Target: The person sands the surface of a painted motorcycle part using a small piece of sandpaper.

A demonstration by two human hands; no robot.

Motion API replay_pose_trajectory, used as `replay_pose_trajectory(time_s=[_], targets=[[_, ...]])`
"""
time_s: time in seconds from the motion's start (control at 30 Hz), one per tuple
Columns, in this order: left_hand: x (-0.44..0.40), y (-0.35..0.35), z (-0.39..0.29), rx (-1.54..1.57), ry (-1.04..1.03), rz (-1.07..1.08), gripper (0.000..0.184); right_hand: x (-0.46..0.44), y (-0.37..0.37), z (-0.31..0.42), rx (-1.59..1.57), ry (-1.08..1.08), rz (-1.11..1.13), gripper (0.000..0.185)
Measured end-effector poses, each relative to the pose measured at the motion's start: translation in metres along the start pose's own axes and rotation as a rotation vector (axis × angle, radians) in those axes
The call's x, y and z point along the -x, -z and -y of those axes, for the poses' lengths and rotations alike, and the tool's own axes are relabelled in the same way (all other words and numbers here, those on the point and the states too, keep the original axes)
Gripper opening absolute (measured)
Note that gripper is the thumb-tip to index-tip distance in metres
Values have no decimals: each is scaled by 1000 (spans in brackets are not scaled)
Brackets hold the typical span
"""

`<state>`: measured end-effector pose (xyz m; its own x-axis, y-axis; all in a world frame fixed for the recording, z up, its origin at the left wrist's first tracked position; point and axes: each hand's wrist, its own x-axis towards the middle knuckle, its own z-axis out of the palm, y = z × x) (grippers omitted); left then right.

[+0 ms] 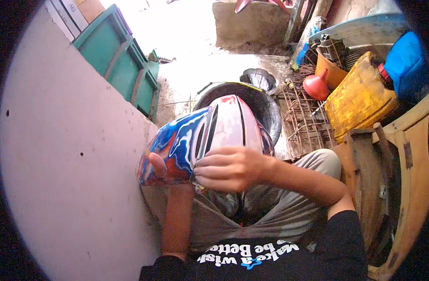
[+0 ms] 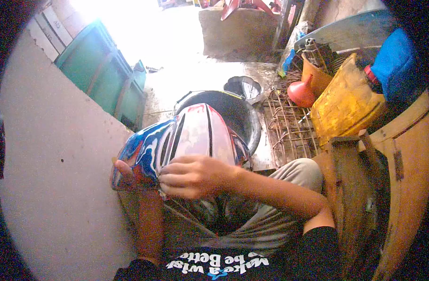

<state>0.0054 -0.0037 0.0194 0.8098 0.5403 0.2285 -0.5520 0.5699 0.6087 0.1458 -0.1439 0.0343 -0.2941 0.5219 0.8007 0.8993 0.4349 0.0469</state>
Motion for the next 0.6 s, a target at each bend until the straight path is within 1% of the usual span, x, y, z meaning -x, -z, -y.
replay_pose_trajectory(time_s=[0.03, 0.07, 0.1, 0.13, 0.17, 0.23, 0.27, 0.3, 0.37, 0.4, 0.47, 0.5, 0.57, 0.6], targets=[[0, 5, 3, 170, 1, 53, 117, 2, 4, -17, 41, -64, 15, 13], [1, 8, 1, -3, 0, -9, 117, 4, 8, -33, 82, -127, 32, 14], [1, 5, -1, -168, -8, -71, 116, 3, 32, -58, 162, -312, 136, 15], [0, 2, -3, -198, -25, -30, 116, 4, 39, -70, 234, -479, 92, 16], [-3, 2, -9, -232, -41, 18, 115, 12, 38, -76, 256, -427, 128, 14], [-11, 7, -17, -287, -56, 89, 114, -1, 27, -31, 127, -269, 86, 13], [-10, 9, -20, -308, -38, 103, 113, -15, 27, -3, 83, -122, 97, 16], [-9, 10, -20, -307, -33, 90, 112, -17, 17, 10, -41, 33, 127, 17], [-4, 11, -15, -279, -29, 33, 111, -4, 12, -9, 12, -44, 60, 16], [-2, 11, -13, -260, -35, 4, 111, -8, 26, -31, 131, -146, 143, 15], [1, 11, -10, -232, -46, -38, 111, -4, 36, -54, 176, -384, 130, 15], [-2, 11, -10, -228, -53, -39, 111, -2, 35, -54, 205, -401, 109, 16], [-5, 8, -10, -219, -65, -50, 111, -5, 13, -8, 157, -227, 76, 17], [-4, 8, -11, -219, -62, -58, 111, -5, 9, -2, 121, -131, 70, 18]])
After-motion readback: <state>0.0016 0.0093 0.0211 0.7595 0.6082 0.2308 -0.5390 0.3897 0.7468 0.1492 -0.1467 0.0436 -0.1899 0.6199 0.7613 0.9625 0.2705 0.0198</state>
